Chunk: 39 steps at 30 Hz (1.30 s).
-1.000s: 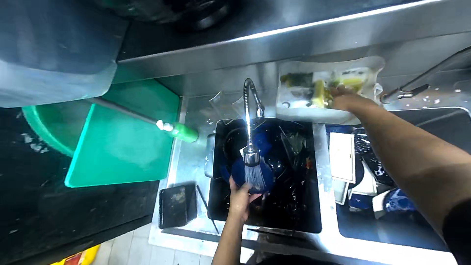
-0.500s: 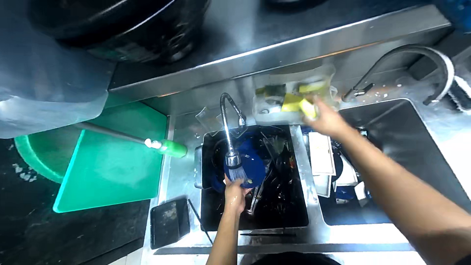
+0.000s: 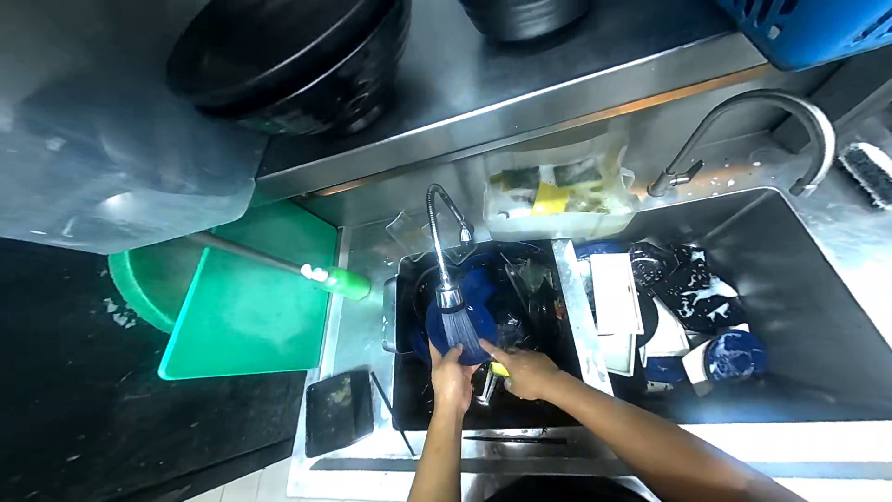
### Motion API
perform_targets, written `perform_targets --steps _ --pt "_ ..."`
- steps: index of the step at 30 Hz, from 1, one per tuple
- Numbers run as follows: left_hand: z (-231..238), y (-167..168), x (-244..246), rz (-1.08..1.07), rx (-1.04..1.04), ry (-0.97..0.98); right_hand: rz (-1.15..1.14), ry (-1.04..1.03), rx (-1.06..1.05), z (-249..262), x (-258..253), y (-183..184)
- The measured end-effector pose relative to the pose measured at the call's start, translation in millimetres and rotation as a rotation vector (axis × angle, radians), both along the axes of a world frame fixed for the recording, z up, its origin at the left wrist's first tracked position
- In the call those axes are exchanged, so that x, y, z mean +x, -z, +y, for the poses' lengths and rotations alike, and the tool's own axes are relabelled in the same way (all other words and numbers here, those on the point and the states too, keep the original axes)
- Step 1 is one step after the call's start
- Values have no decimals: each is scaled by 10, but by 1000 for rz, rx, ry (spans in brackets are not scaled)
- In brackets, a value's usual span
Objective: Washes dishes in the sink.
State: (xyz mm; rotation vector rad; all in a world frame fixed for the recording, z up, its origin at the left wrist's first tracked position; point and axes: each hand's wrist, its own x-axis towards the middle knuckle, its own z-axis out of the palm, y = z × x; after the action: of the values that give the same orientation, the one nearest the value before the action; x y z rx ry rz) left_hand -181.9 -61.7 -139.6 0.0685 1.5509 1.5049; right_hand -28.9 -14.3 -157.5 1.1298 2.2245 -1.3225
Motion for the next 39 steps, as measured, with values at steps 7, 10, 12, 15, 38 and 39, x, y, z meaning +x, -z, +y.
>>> perform_targets --steps 7,10,12,15,38,39 --pt "-18 10 99 -149 -29 -49 -78 280 74 258 208 -207" --pt "-3 -9 170 -269 -16 -67 -41 368 153 341 365 -251" --pt "26 -18 217 -301 -3 -65 -24 426 215 401 494 -304" --pt "44 -62 313 -356 -2 -22 19 552 394 398 644 -399" --pt "280 -473 1114 -352 191 412 311 455 592 446 750 -337" --pt "281 -484 1087 -356 194 396 252 466 602 479 839 -312"
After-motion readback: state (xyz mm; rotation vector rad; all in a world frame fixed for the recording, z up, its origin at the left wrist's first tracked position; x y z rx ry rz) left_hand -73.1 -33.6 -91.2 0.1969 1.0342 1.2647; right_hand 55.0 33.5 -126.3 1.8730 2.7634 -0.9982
